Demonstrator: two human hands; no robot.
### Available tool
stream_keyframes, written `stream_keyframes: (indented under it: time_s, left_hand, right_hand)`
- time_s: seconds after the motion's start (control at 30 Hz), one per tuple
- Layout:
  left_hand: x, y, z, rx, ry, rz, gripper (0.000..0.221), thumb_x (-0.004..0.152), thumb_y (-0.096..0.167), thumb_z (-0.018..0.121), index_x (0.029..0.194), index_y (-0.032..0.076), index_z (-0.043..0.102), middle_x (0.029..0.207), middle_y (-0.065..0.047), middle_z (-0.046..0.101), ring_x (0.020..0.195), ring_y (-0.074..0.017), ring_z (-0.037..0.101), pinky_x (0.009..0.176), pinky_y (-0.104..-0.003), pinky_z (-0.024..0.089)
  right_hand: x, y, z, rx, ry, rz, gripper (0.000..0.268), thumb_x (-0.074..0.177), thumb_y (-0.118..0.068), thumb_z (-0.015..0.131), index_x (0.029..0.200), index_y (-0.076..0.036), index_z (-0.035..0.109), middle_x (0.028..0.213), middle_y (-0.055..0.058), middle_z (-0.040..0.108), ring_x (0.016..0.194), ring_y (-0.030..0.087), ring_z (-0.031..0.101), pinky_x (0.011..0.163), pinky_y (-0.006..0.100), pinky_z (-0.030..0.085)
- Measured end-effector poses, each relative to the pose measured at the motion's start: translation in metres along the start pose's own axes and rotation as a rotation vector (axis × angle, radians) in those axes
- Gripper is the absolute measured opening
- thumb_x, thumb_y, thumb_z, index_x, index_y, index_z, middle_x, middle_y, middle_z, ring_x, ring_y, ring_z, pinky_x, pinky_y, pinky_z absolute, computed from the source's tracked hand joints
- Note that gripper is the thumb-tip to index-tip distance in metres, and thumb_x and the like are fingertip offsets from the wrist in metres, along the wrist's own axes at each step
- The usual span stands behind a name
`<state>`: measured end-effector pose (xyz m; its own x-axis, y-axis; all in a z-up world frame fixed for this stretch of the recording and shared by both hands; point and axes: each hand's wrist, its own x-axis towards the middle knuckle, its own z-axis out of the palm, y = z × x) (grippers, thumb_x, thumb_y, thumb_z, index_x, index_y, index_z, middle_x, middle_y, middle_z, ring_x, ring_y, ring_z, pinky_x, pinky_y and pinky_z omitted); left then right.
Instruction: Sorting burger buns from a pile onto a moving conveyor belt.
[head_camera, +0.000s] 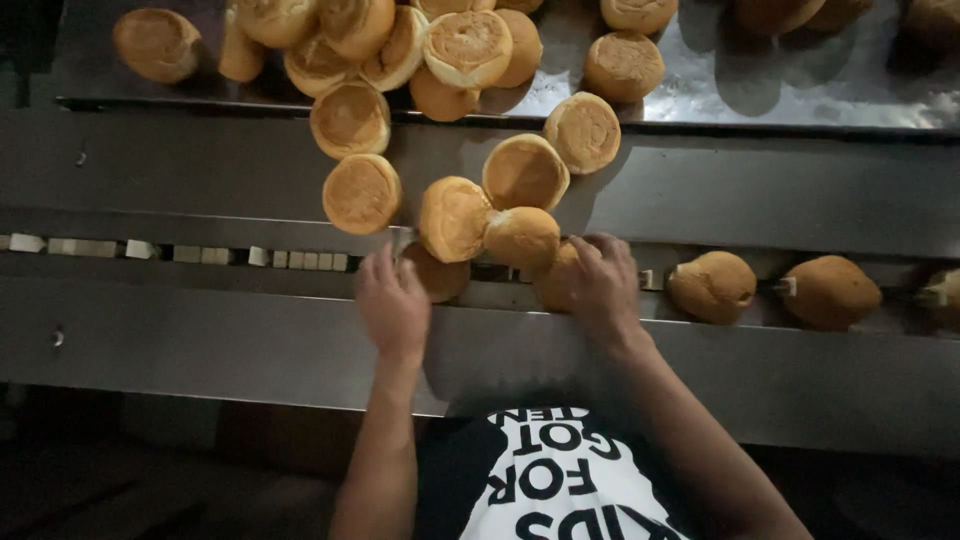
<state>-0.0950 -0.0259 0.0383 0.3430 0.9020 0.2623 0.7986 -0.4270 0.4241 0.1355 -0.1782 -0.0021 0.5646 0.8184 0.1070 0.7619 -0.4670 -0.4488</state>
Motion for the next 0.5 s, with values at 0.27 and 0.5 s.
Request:
stream_keyframes:
  time_s: [0.27, 0.5]
  left_hand:
    - [0.027, 0.045, 0.051, 0.078, -0.322, 0.434, 0.082, 0.083, -0.009, 0.069, 0.156, 0.014, 0.042, 0.168, -0.022, 0.019, 0.148, -0.0489, 0.028, 0.112, -0.075, 0.028]
    - [0.053, 0.036, 0.109, -0.379, -0.11, 0.091, 0.05, 0.073, 0.029, 0.086, 0.118, 0.013, 0.071, 0.125, -0.016, 0.061, 0.109, -0.0418, 0.067, 0.09, -0.05, 0.056]
  right_hand:
    - [0.013, -0.007, 0.017, 0.139, 0.233, -0.197, 0.083, 0.078, -0.017, 0.086, 0.15, -0.003, 0.048, 0.147, 0.03, 0.046, 0.126, 0.049, 0.052, 0.09, 0.062, 0.052]
    - [0.043, 0.037, -0.013, 0.901, -0.018, 0.488, 0.061, 0.083, -0.021, 0.072, 0.142, -0.01, 0.058, 0.116, 0.021, 0.066, 0.107, 0.036, 0.067, 0.089, 0.051, 0.055]
